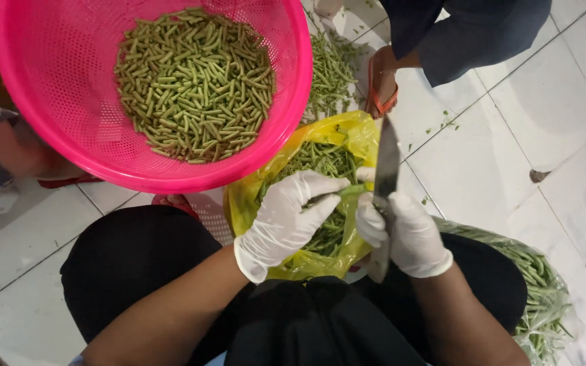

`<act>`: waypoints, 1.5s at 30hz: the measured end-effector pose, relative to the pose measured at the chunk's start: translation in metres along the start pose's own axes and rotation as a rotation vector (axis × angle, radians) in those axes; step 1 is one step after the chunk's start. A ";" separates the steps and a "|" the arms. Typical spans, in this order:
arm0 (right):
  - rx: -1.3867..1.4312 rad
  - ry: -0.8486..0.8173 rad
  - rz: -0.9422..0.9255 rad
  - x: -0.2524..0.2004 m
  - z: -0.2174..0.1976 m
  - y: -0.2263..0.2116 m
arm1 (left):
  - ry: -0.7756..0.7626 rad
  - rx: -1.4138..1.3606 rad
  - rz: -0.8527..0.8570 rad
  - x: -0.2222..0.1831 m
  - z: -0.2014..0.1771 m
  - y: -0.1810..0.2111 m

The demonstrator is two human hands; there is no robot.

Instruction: Trimming the ends of green beans with a knife and collecting them in a basket.

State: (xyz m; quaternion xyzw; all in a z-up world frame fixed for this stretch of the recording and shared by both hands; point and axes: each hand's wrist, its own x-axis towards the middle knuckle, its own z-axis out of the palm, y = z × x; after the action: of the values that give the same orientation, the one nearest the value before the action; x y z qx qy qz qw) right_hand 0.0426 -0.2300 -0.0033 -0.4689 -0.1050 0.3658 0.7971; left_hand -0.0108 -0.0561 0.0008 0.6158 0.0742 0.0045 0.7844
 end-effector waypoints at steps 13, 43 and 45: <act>-0.379 0.082 0.143 -0.006 0.008 -0.002 | -0.007 -0.097 -0.162 0.005 -0.009 -0.014; -0.254 -0.173 0.124 0.078 0.046 0.036 | 0.297 0.325 -0.338 -0.022 -0.091 -0.007; -0.291 -0.169 0.146 0.085 0.031 0.049 | 0.310 0.362 -0.357 -0.023 -0.095 -0.003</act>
State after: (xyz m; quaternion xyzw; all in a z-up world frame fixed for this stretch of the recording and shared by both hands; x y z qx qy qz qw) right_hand 0.0635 -0.1367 -0.0416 -0.5532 -0.1892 0.4418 0.6804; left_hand -0.0459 0.0330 -0.0214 0.7147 0.3001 -0.0528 0.6296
